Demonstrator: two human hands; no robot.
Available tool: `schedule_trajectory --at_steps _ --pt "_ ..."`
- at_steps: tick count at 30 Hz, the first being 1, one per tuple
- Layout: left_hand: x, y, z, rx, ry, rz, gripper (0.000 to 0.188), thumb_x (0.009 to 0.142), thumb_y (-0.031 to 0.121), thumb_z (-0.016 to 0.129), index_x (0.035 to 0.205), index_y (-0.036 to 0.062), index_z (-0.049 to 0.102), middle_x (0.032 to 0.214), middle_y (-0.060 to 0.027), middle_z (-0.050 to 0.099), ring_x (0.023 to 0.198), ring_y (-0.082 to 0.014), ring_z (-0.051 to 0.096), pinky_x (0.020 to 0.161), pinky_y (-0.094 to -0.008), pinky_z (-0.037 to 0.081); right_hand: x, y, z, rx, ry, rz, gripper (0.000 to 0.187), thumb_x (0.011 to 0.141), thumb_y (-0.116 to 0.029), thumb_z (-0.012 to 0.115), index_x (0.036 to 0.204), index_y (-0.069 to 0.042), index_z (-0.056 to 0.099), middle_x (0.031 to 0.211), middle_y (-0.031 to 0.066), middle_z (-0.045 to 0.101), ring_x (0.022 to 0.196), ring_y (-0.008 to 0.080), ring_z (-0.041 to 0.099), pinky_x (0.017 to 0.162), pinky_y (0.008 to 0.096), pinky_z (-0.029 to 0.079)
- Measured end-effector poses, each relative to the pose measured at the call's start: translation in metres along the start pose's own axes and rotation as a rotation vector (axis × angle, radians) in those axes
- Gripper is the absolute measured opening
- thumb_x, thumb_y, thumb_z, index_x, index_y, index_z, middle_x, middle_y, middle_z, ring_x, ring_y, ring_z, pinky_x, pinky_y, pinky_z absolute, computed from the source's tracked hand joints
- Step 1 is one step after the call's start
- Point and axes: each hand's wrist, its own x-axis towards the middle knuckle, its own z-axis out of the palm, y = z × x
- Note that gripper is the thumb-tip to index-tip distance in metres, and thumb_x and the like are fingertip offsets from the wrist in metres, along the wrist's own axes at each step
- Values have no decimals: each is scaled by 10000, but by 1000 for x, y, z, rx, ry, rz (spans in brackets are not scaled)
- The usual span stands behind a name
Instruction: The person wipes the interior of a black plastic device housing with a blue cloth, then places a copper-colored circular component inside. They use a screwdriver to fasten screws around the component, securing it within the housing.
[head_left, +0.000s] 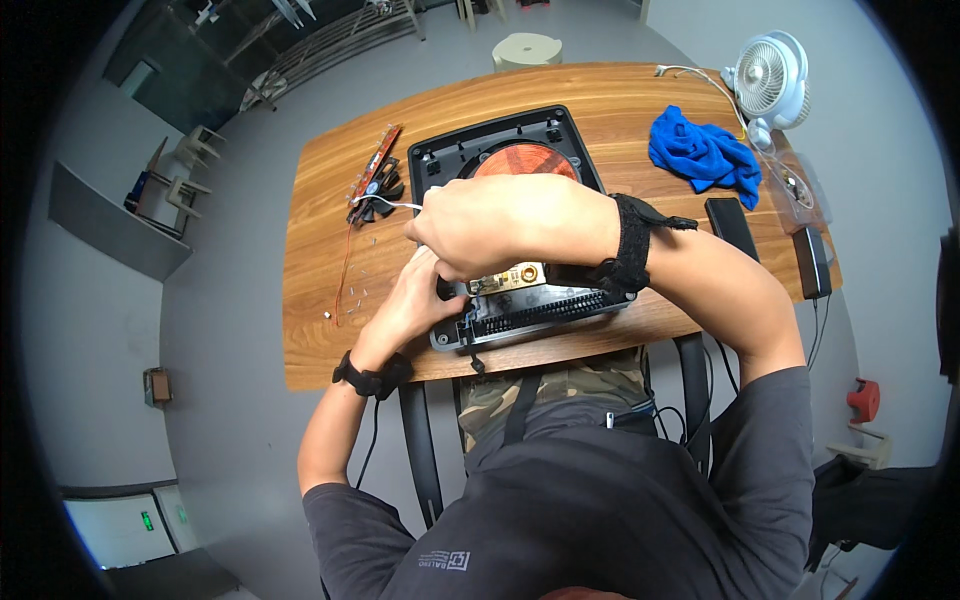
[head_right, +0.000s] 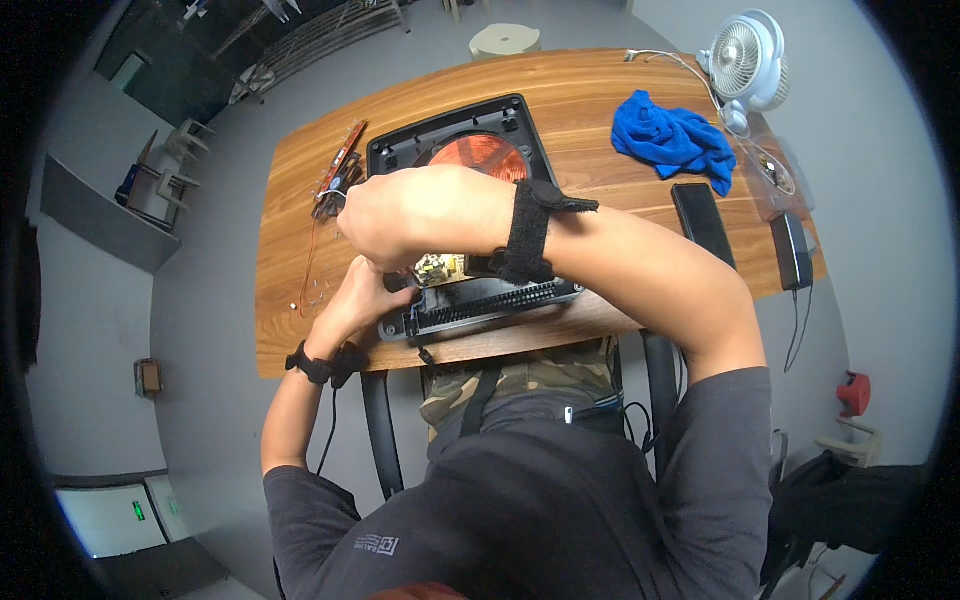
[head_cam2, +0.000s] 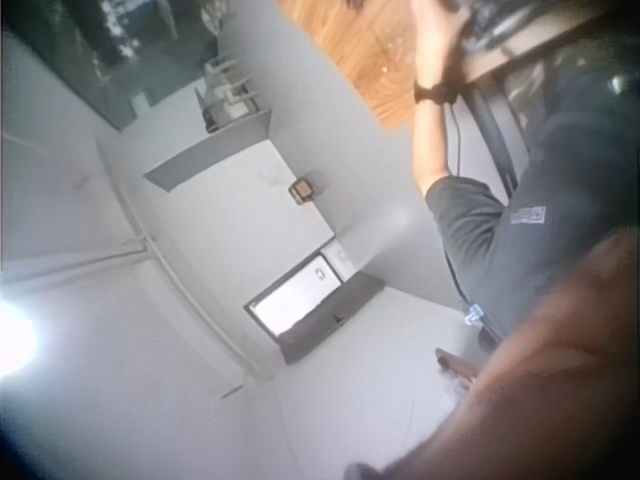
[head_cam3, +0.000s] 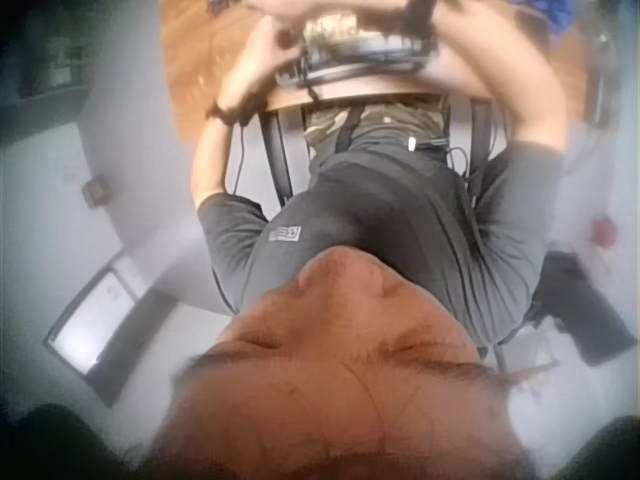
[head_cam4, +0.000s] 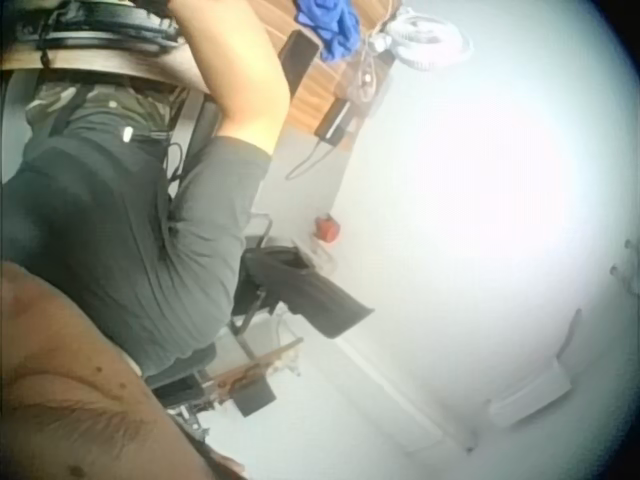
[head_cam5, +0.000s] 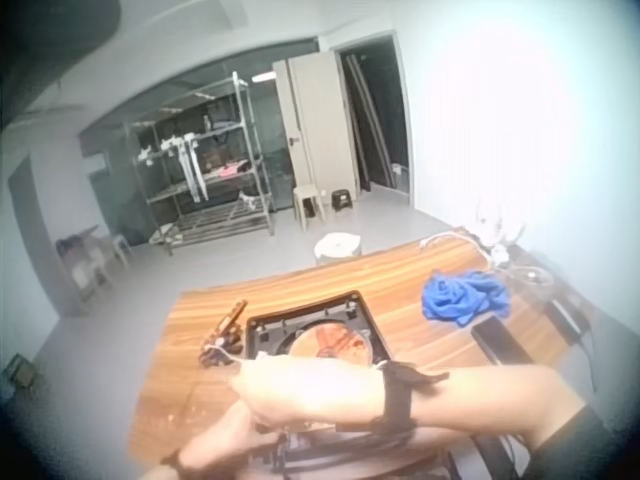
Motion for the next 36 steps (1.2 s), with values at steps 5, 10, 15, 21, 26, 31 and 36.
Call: schedule_trajectory --at_steps 5,10,15,21,26,31,36 --pt "-3 -4 -2 10 -45 -23 334 771 137 811 1033 -25 680 983 -142 716 949 -247 690 872 -370 545 5 -6 0 -13 -26 -7 212 767 -98 684 888 61 755 864 228 735 799 328 741 711 409 596" --pt "-2 3 -7 -7 -85 -25 367 774 124 804 1090 -11 675 1096 -192 682 1091 -344 627 973 -425 499 4 -9 -5 21 -10 46 197 769 -101 679 859 56 757 811 217 728 758 321 735 691 401 591" --pt "-5 3 -19 -156 -84 -13 381 800 98 781 1145 -2 656 1145 -213 675 1122 -391 632 983 -429 496 2 -7 0 -18 102 -62 159 753 -101 692 792 44 743 749 213 708 724 332 724 674 402 585" --pt "-20 -39 -71 146 288 -44 227 869 3 683 1094 -22 686 1003 -178 707 910 -285 712 821 -346 567 9 -5 6 45 88 -61 190 761 -111 675 698 67 702 705 255 688 714 380 728 656 435 597" --pt "-43 -95 -104 418 163 -212 190 872 8 676 1061 -15 682 995 -176 708 900 -332 700 811 -399 568 17 -26 -14 -19 -128 92 114 785 -115 733 783 -9 777 777 143 751 793 261 754 699 383 599" --pt "-38 -102 -97 456 75 -260 178 877 26 664 1053 3 672 1035 -164 707 975 -361 682 868 -438 550 20 -19 -4 23 -38 17 147 739 -89 686 714 48 733 714 216 710 720 339 739 654 423 597" --pt "-28 -114 -92 496 41 -219 169 864 28 664 1032 8 666 1066 -175 698 1012 -387 666 872 -456 545 13 -23 -15 35 -76 32 149 739 -97 691 700 41 731 690 206 704 734 342 739 653 423 593"
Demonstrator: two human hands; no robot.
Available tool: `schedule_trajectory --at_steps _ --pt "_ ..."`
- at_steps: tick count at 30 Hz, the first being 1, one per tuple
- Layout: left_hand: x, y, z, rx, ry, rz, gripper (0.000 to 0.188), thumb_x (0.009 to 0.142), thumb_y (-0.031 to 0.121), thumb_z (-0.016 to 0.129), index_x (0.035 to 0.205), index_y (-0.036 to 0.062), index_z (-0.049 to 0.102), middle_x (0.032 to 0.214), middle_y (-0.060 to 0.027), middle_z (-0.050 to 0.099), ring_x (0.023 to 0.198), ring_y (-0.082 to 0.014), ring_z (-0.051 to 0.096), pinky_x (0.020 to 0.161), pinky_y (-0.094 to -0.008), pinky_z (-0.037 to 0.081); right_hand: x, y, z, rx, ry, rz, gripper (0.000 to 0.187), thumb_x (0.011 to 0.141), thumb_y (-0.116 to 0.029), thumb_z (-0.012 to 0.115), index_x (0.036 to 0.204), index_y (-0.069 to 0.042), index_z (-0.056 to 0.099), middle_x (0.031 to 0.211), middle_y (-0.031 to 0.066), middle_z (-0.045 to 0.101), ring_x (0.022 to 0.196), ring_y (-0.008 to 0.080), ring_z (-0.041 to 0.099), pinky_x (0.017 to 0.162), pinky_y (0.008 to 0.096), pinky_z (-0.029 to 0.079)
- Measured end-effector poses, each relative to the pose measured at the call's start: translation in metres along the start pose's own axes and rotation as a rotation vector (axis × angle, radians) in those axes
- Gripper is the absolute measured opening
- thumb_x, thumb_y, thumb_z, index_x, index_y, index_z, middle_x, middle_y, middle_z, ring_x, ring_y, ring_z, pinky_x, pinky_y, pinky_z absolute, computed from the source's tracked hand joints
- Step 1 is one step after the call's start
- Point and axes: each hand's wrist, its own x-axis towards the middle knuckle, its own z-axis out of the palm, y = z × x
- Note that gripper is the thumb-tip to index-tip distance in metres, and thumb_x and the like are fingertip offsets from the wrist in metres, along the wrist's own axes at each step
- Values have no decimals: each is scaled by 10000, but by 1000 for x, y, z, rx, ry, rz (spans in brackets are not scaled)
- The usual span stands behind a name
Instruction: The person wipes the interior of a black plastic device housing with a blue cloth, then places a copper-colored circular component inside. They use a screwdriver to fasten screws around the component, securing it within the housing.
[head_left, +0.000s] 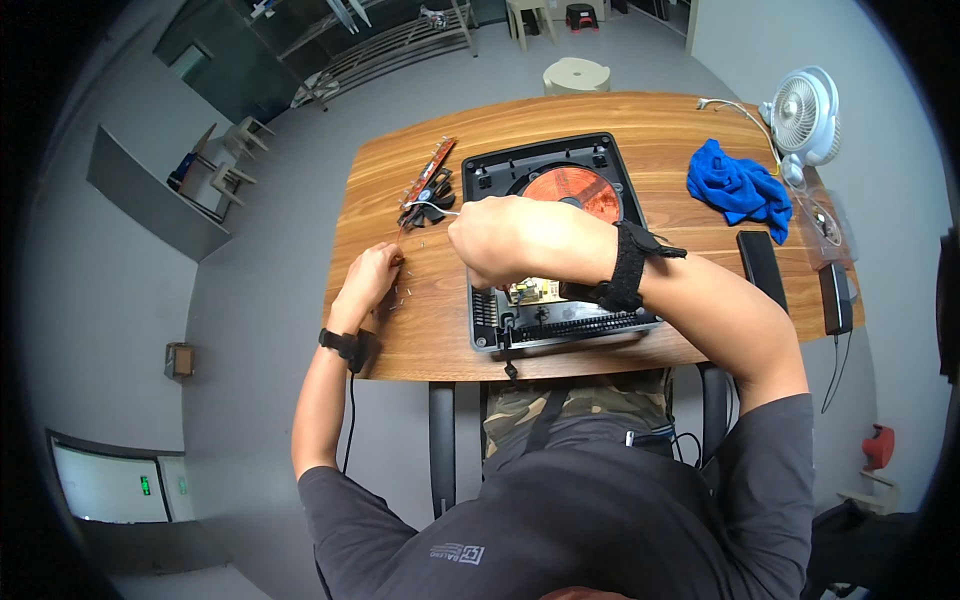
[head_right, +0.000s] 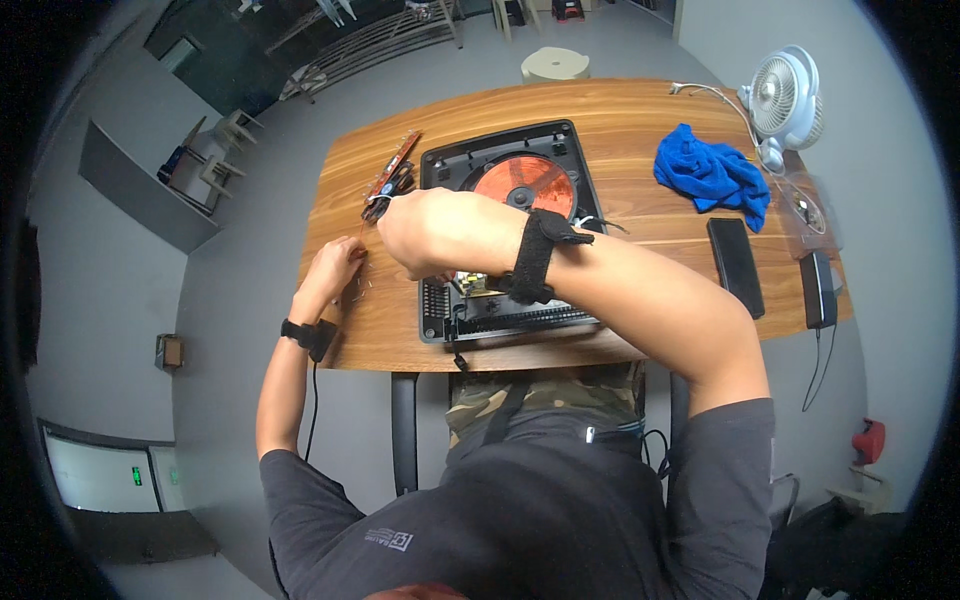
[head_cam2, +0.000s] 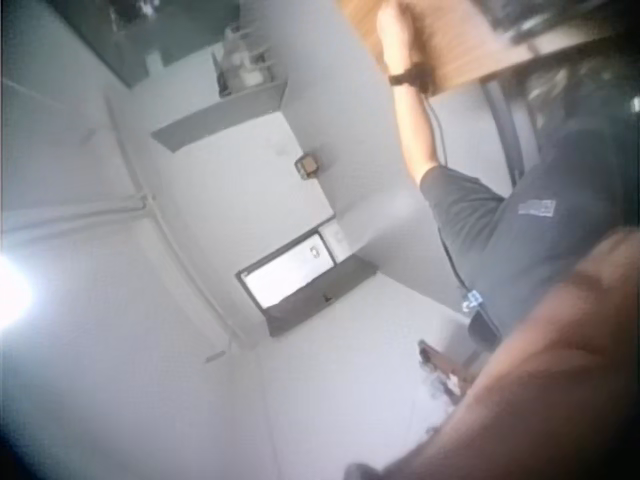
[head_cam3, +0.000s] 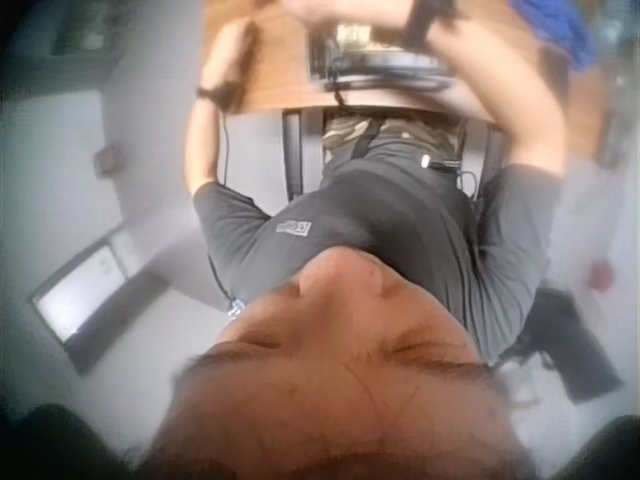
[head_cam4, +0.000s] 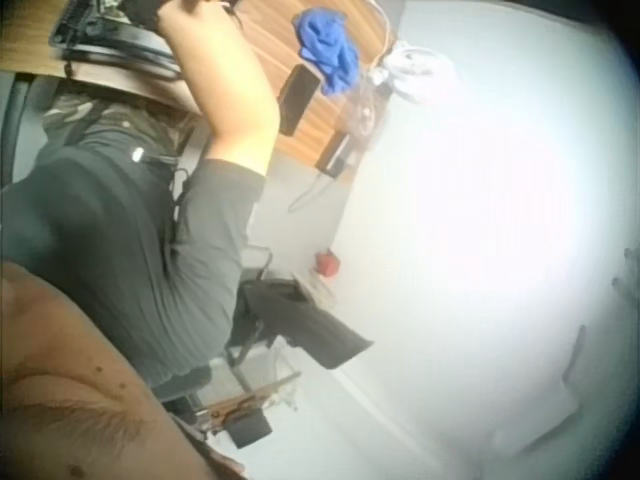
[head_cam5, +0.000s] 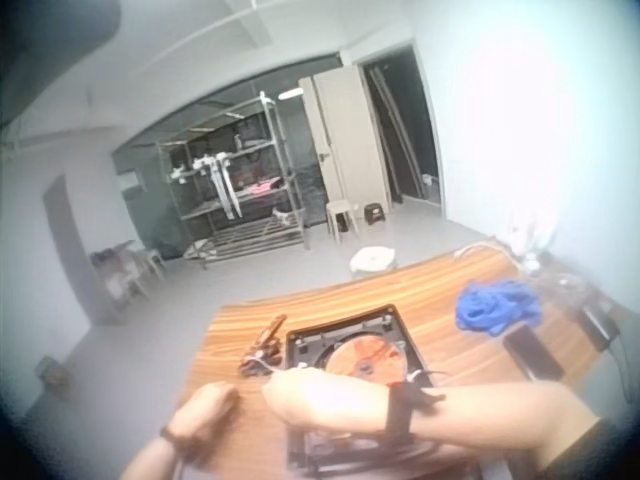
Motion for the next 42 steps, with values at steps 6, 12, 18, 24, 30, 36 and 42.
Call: schedule_trajectory --at_steps 6,12,18,24,30,36,42 --pt "6 -5 13 56 17 60 155 866 8 629 1017 -2 664 1061 -201 691 1004 -414 662 856 -482 549 7 2 12 -71 54 50 124 789 -114 730 718 -19 767 716 101 743 747 233 748 692 371 597" --pt "7 -11 24 65 17 -9 182 858 -24 584 1020 -26 667 1060 -239 677 987 -437 658 855 -506 547 12 2 16 -85 92 24 120 761 -120 760 712 -11 762 693 129 728 746 273 744 679 387 593" --pt "9 14 -4 -16 152 52 188 852 -33 603 1011 -39 704 973 -244 651 923 -430 649 842 -479 543 15 13 29 -85 185 -19 117 795 -100 713 728 -20 767 693 123 730 745 271 746 675 380 593" --pt "1 40 -29 -110 258 119 86 896 -2 684 970 -42 704 875 -213 621 793 -374 636 733 -430 525 -4 6 8 -82 67 -27 219 850 -98 595 733 -44 772 713 99 745 721 216 746 659 357 592" --pt "-2 53 -31 -188 260 144 106 925 37 697 971 -59 690 827 -169 622 644 -247 632 606 -355 520 -22 8 -6 -34 116 -9 210 830 -69 573 822 -31 779 800 147 752 779 292 747 681 398 583" --pt "-4 84 -38 -369 137 -164 127 951 95 710 931 -30 702 726 -76 677 595 -111 625 545 -277 512 -17 5 -7 -102 32 5 206 827 -84 602 892 -24 788 845 155 755 814 292 747 705 403 586" --pt "-5 110 -33 -847 61 -90 116 980 75 673 986 -35 708 844 -51 723 740 -93 670 666 -252 564 -9 0 -23 1 37 27 224 867 -182 652 971 -41 790 954 165 763 895 310 741 765 422 585"
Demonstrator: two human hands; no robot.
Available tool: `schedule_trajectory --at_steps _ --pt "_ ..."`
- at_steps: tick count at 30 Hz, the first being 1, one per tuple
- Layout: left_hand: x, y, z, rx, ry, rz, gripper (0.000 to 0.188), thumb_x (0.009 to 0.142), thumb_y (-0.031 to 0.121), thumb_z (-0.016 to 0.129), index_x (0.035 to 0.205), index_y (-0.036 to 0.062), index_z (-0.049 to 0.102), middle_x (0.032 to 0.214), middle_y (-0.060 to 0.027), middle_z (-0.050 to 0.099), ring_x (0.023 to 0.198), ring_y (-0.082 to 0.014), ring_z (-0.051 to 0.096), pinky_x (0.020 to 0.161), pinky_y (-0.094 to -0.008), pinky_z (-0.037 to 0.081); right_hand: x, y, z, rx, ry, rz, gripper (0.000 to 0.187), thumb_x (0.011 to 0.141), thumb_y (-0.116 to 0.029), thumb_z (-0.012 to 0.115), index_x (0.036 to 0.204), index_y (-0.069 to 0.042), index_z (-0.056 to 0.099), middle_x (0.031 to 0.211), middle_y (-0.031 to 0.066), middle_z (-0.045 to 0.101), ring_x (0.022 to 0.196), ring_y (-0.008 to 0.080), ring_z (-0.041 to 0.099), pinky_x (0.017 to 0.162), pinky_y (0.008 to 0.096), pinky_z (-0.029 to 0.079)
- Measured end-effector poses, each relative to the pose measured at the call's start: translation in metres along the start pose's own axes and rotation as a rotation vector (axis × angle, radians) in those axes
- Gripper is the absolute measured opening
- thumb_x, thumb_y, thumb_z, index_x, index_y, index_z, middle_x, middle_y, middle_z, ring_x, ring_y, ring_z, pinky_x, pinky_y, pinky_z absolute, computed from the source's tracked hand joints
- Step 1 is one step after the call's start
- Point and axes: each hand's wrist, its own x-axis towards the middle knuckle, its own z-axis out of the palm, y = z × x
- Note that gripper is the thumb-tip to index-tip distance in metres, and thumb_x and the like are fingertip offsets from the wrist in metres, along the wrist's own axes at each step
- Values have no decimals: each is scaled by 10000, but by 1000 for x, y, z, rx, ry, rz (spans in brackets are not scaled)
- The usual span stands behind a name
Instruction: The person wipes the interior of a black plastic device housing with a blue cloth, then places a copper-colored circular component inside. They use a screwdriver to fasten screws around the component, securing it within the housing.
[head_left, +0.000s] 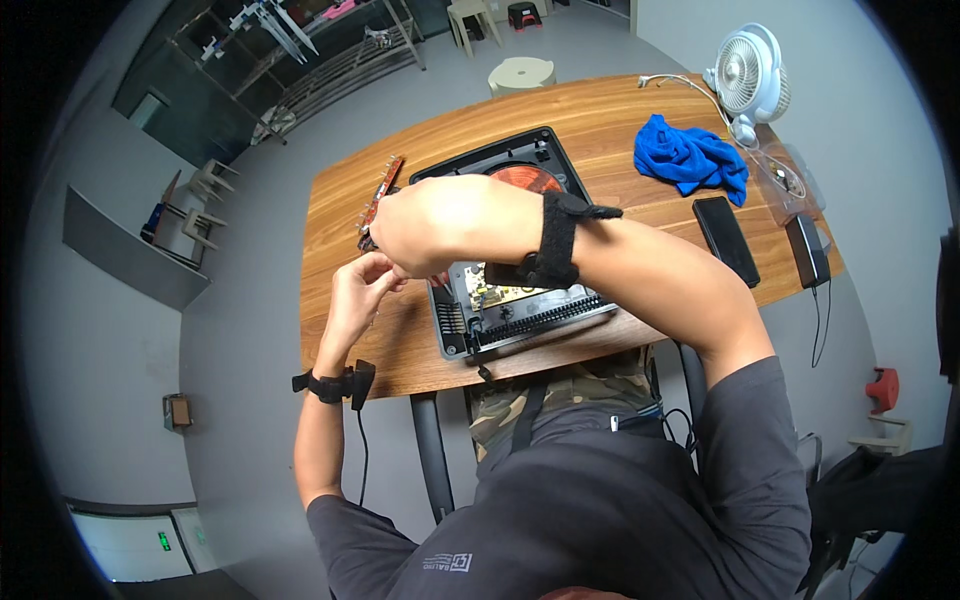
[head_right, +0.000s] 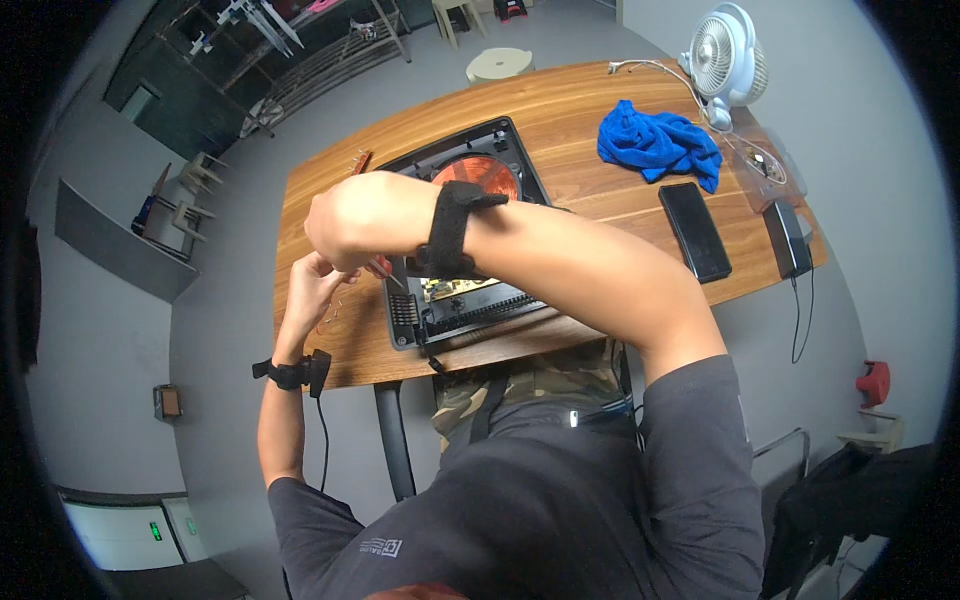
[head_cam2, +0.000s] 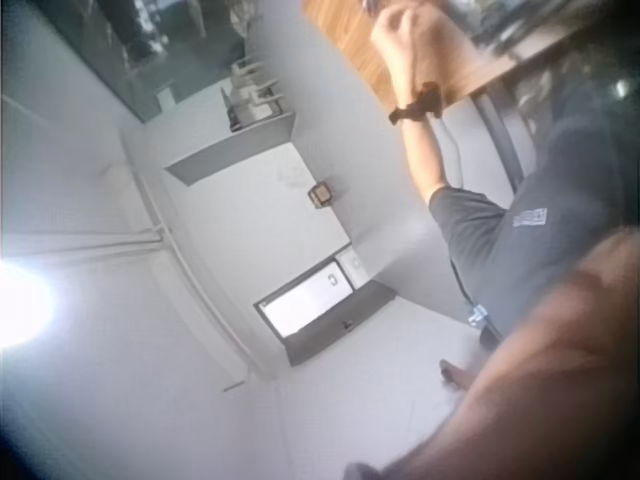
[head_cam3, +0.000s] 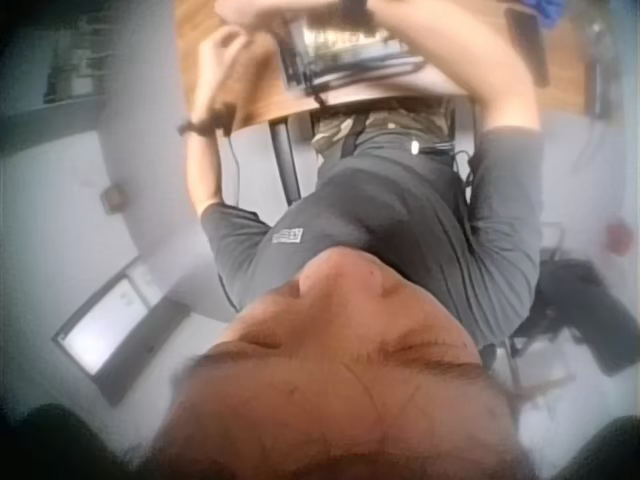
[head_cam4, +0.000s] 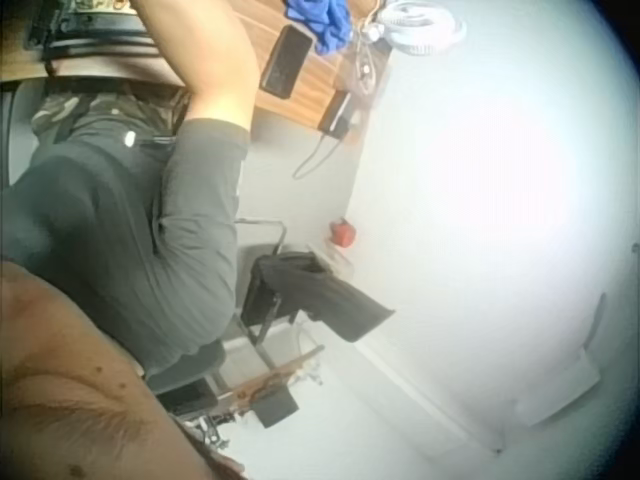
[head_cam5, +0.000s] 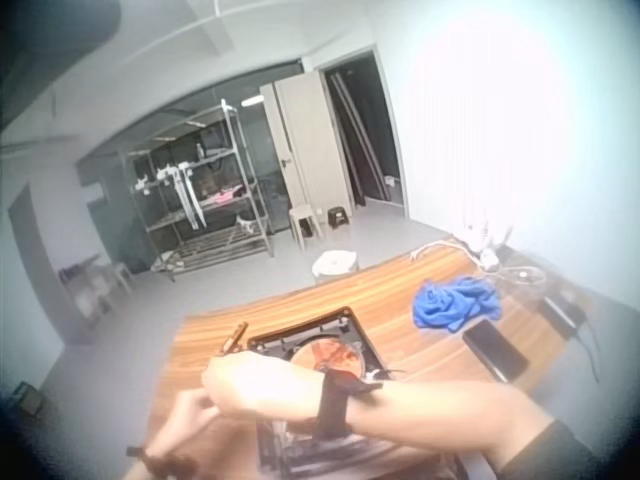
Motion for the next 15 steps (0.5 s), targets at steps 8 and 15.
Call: schedule_trajectory --at_steps 8,15 --pt "7 -18 4 -298 58 -15 165 1004 90 646 1051 -53 712 890 -78 720 778 -116 682 736 -255 578 -7 40 -7 47 283 -74 397 967 -352 645 1004 42 680 832 242 716 808 391 716 735 461 569" --pt "14 -21 10 -415 42 -71 191 1015 131 641 1060 -49 687 940 -105 728 810 -140 709 756 -258 593 -27 66 -4 157 444 -60 439 984 -401 652 1017 36 668 846 236 715 795 371 714 735 429 559"
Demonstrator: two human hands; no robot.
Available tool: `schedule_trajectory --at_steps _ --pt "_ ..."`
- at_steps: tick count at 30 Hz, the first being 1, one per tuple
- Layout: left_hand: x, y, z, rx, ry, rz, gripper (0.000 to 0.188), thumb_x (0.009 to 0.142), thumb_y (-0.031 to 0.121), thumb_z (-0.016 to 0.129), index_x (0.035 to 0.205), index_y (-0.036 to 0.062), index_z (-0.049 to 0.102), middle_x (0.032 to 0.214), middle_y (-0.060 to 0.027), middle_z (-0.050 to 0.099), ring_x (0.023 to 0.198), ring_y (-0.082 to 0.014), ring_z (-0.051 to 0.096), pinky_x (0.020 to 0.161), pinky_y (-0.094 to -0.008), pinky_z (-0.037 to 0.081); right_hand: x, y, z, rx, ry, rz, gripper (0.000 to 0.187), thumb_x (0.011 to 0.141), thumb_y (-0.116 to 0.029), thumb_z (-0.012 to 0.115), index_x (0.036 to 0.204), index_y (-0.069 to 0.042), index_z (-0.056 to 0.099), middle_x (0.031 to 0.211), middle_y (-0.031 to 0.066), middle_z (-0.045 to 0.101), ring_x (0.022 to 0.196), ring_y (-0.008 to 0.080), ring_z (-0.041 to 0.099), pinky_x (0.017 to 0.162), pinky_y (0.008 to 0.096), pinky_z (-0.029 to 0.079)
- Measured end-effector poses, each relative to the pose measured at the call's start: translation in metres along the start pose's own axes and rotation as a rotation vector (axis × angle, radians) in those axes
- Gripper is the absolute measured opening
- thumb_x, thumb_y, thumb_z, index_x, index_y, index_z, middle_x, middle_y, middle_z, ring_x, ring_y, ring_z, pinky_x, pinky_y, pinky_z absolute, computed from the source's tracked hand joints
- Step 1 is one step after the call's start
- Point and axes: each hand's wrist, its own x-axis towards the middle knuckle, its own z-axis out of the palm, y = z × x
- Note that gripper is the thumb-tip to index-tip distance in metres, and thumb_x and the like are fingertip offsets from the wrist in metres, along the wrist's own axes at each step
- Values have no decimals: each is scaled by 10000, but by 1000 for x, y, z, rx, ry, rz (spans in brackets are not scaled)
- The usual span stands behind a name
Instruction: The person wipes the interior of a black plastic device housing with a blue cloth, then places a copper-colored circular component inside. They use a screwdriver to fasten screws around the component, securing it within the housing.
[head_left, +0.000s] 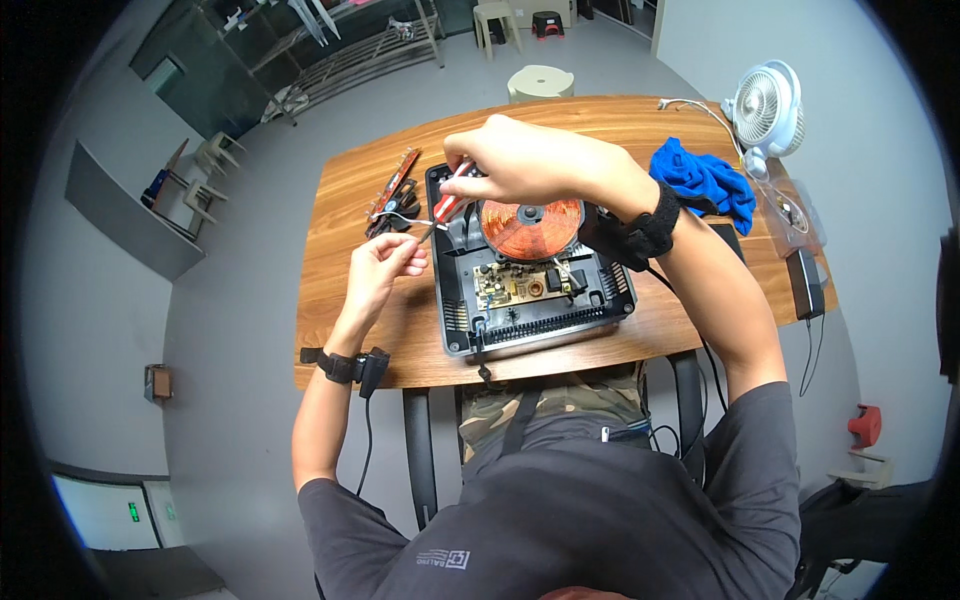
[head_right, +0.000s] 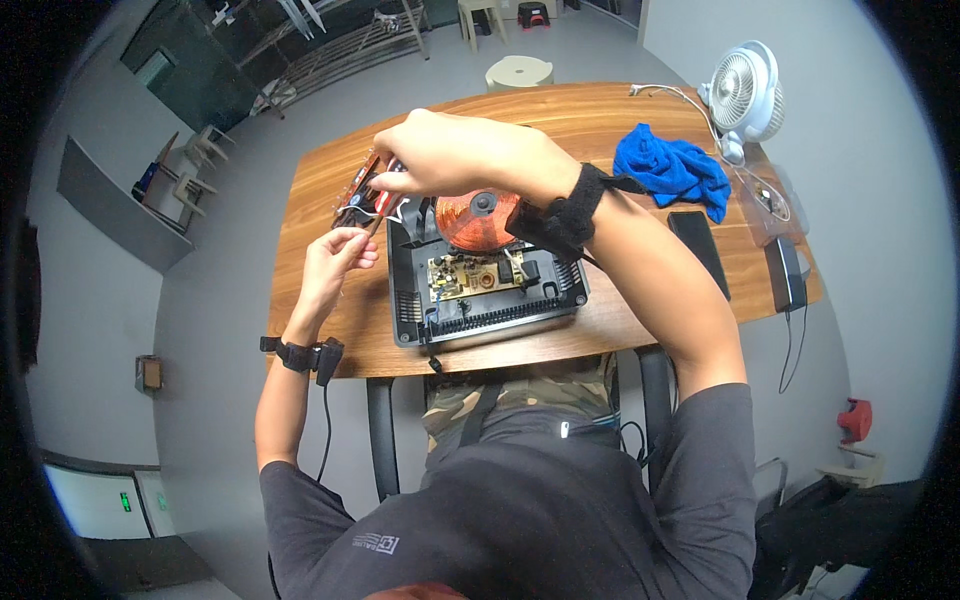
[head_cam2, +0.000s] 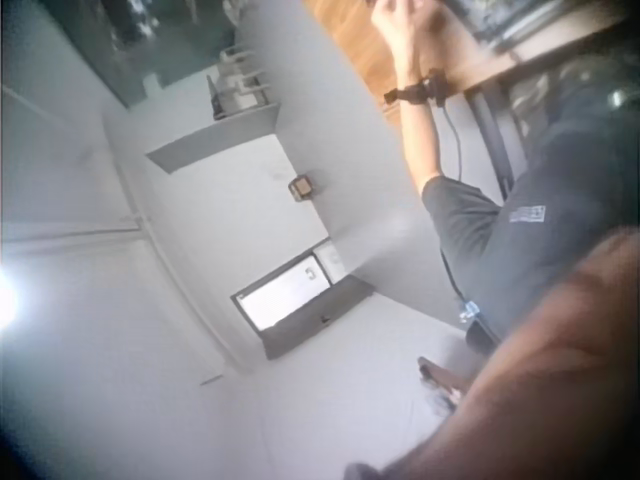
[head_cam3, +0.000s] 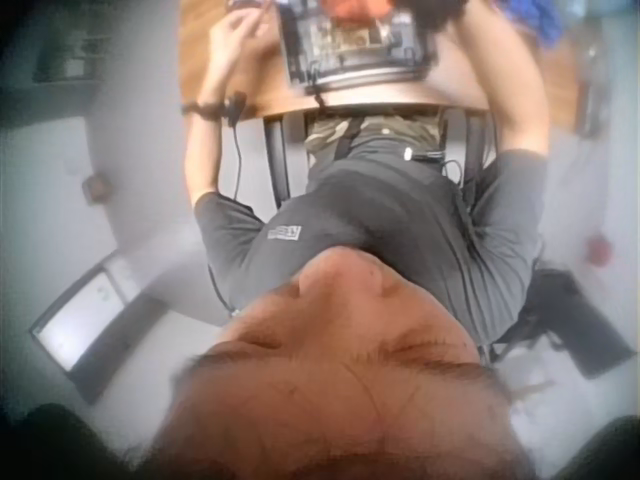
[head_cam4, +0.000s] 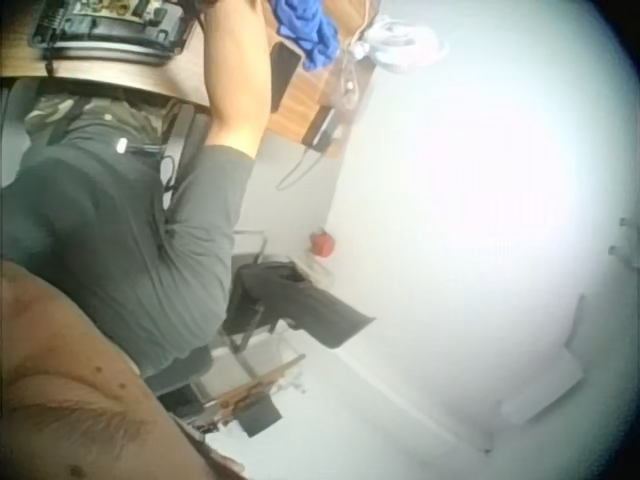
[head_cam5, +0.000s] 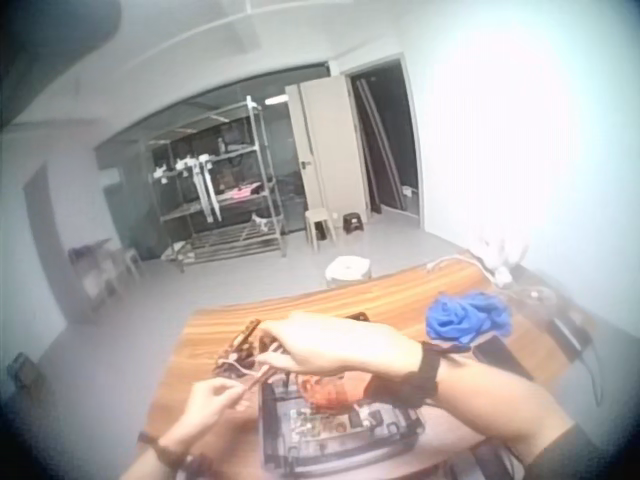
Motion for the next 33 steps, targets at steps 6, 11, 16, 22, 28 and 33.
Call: schedule_trajectory --at_steps 6,11,16,22,28,33 --pt "3 -5 0 -115 1 -36 201 1013 133 644 1107 -44 661 1000 -136 732 898 -169 731 819 -269 614 -3 14 4 60 43 -33 416 983 -389 658 1013 26 666 831 219 710 768 348 702 703 410 541" --pt "3 -6 -1 -235 4 -17 177 995 90 658 1116 -38 656 1021 -133 725 936 -182 731 853 -271 619 -6 23 1 147 49 -42 391 992 -375 645 1026 14 664 788 194 694 698 299 681 668 394 530" --pt "4 -7 -3 -235 -23 7 183 978 62 670 1139 -18 641 1051 -147 721 949 -189 723 863 -274 609 -9 25 -3 168 16 49 397 996 -382 638 1040 11 664 792 159 700 669 252 675 636 371 531" --pt "1 -6 -3 -318 -23 -38 176 975 74 678 1125 -14 650 1034 -145 727 920 -189 728 837 -276 612 -10 39 1 265 0 58 402 998 -391 636 1053 5 673 860 125 713 747 215 682 678 352 538" --pt "-2 -2 -2 -217 -130 33 186 976 80 679 1132 -17 652 1039 -155 735 898 -187 734 800 -277 616 -14 46 -2 340 -52 122 399 1000 -386 637 1069 5 678 882 113 721 806 191 677 716 342 537" --pt "-6 16 12 -140 -212 94 315 955 48 691 1254 -12 611 1165 -168 710 1036 -214 714 925 -312 586 -19 42 -7 364 -83 165 389 1004 -371 635 1071 10 675 884 107 721 822 185 675 741 334 537"
